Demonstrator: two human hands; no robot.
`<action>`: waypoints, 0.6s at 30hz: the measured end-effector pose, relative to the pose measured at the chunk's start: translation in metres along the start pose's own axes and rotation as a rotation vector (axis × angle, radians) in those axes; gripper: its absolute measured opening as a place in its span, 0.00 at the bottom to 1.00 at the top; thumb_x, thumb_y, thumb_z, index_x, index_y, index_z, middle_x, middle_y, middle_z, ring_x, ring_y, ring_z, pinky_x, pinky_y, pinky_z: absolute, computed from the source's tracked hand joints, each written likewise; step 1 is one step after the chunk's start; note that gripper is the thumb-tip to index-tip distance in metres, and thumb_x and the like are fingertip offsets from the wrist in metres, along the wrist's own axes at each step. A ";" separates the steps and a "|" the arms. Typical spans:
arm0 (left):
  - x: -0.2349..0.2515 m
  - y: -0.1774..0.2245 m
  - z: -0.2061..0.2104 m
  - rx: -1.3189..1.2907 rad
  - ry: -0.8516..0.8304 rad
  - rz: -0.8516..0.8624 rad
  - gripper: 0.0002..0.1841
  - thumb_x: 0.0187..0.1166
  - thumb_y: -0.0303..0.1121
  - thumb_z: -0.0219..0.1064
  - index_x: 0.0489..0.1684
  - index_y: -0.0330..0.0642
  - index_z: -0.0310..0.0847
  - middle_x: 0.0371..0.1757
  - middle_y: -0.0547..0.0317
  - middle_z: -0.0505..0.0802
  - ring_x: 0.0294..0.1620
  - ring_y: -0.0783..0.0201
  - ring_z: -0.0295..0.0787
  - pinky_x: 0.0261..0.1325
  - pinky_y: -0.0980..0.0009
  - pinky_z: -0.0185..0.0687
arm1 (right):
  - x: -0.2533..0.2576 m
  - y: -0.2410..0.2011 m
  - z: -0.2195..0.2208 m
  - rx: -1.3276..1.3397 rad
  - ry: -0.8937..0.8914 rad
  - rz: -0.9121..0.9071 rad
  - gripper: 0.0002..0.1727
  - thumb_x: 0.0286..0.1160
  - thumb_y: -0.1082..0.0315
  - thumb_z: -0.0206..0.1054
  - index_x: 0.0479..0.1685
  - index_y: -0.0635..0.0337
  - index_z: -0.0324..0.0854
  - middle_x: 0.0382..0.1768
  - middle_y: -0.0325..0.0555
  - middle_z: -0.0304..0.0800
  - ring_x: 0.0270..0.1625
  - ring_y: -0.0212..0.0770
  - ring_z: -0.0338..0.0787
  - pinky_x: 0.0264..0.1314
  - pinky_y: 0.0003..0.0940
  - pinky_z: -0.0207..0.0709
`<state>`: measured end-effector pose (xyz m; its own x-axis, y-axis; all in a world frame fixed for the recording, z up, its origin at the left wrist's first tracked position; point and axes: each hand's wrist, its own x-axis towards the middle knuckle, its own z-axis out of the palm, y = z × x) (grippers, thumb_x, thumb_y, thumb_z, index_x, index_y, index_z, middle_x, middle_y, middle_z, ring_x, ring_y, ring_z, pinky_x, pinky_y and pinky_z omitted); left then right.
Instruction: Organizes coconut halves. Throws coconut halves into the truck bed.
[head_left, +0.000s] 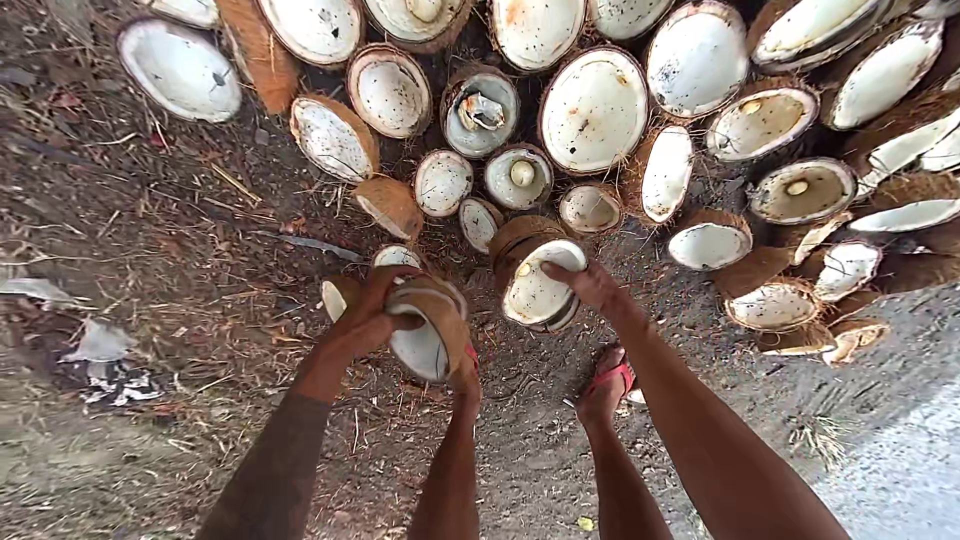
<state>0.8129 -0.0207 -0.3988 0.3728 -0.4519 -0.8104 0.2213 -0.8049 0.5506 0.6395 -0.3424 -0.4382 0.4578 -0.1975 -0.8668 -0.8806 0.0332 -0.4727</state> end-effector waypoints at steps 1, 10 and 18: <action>0.008 -0.018 0.000 0.035 0.105 -0.021 0.48 0.56 0.28 0.86 0.85 0.43 0.64 0.87 0.35 0.64 0.85 0.35 0.64 0.79 0.32 0.66 | -0.003 -0.003 0.007 0.055 -0.004 0.034 0.40 0.76 0.60 0.75 0.89 0.49 0.62 0.74 0.52 0.81 0.69 0.44 0.86 0.71 0.47 0.81; 0.043 -0.051 0.044 -0.519 0.217 -0.179 0.49 0.60 0.18 0.77 0.90 0.48 0.57 0.79 0.45 0.79 0.73 0.52 0.80 0.69 0.49 0.83 | 0.008 0.058 0.075 0.270 0.164 -0.402 0.56 0.55 0.76 0.78 0.93 0.53 0.53 0.87 0.55 0.62 0.84 0.49 0.70 0.81 0.50 0.73; -0.121 -0.007 0.095 -0.849 0.278 -0.406 0.37 0.70 0.16 0.67 0.85 0.35 0.58 0.63 0.43 0.86 0.53 0.59 0.88 0.52 0.61 0.88 | -0.159 0.067 0.111 0.627 0.282 0.187 0.46 0.69 0.71 0.75 0.89 0.64 0.55 0.66 0.62 0.84 0.62 0.49 0.90 0.65 0.48 0.87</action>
<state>0.6805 0.0031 -0.3237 0.2999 -0.0072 -0.9539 0.9136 -0.2856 0.2894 0.5217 -0.1997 -0.3501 0.1822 -0.3764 -0.9083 -0.6661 0.6323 -0.3956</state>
